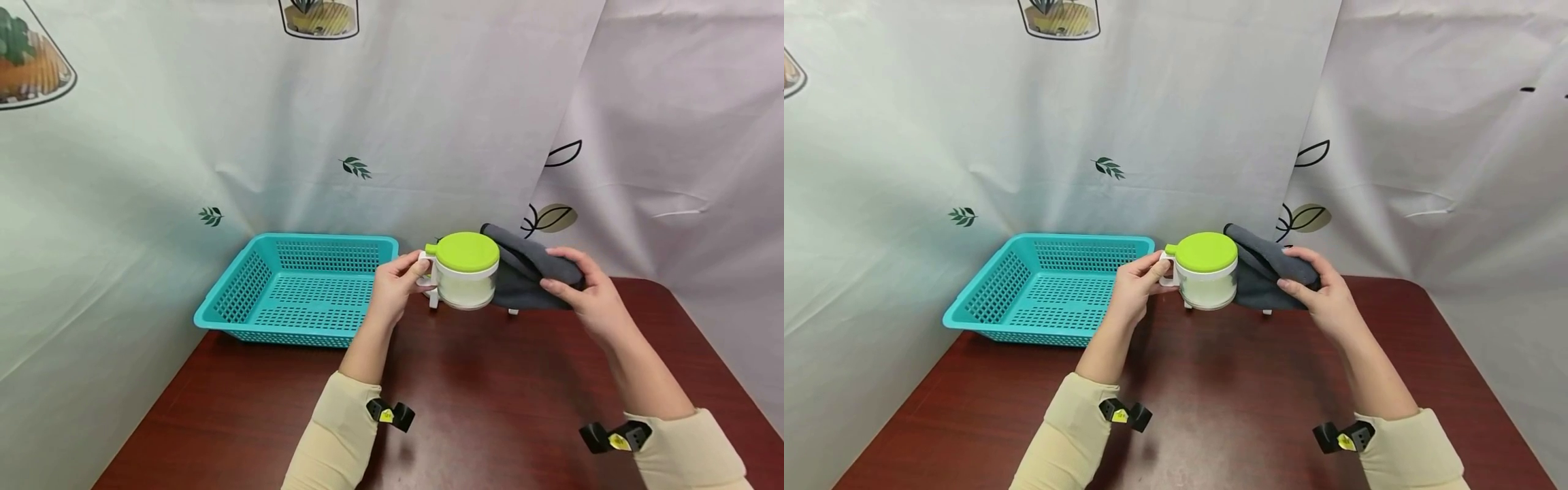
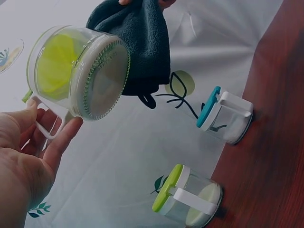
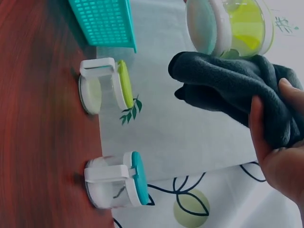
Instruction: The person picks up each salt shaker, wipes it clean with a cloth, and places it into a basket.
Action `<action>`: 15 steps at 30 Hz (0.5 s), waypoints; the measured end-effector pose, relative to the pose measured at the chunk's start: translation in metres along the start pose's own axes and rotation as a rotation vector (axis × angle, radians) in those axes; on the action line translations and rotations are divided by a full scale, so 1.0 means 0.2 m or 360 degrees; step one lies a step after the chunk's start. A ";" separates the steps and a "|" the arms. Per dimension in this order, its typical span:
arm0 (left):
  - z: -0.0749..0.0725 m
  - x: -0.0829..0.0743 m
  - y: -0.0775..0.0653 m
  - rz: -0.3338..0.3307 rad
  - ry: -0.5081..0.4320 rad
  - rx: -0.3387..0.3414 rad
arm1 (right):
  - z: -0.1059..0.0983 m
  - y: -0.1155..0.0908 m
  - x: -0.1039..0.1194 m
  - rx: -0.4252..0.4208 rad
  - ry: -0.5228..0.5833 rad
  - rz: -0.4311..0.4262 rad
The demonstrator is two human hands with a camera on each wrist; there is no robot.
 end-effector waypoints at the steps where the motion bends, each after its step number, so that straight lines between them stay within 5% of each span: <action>1: 0.00 0.00 0.00 -0.0004 0.0000 -0.0003 | 0.00 0.00 0.00 0.0013 -0.0013 -0.0008; 9: -0.02 0.01 0.00 -0.0042 -0.0013 -0.0032 | 0.03 -0.01 0.00 0.0146 0.0351 0.0003; 15: -0.02 0.01 0.00 -0.0033 -0.0022 -0.0034 | 0.02 0.00 0.01 0.0035 0.0117 -0.0041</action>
Point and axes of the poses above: each hand's wrist, its own y-axis towards the middle knuckle, its own z-axis out of the palm, x = y × z, the point moved 8 cm from there along y, towards the middle knuckle, and after that the axes turned 7 degrees about y, right-handed, at the moved point
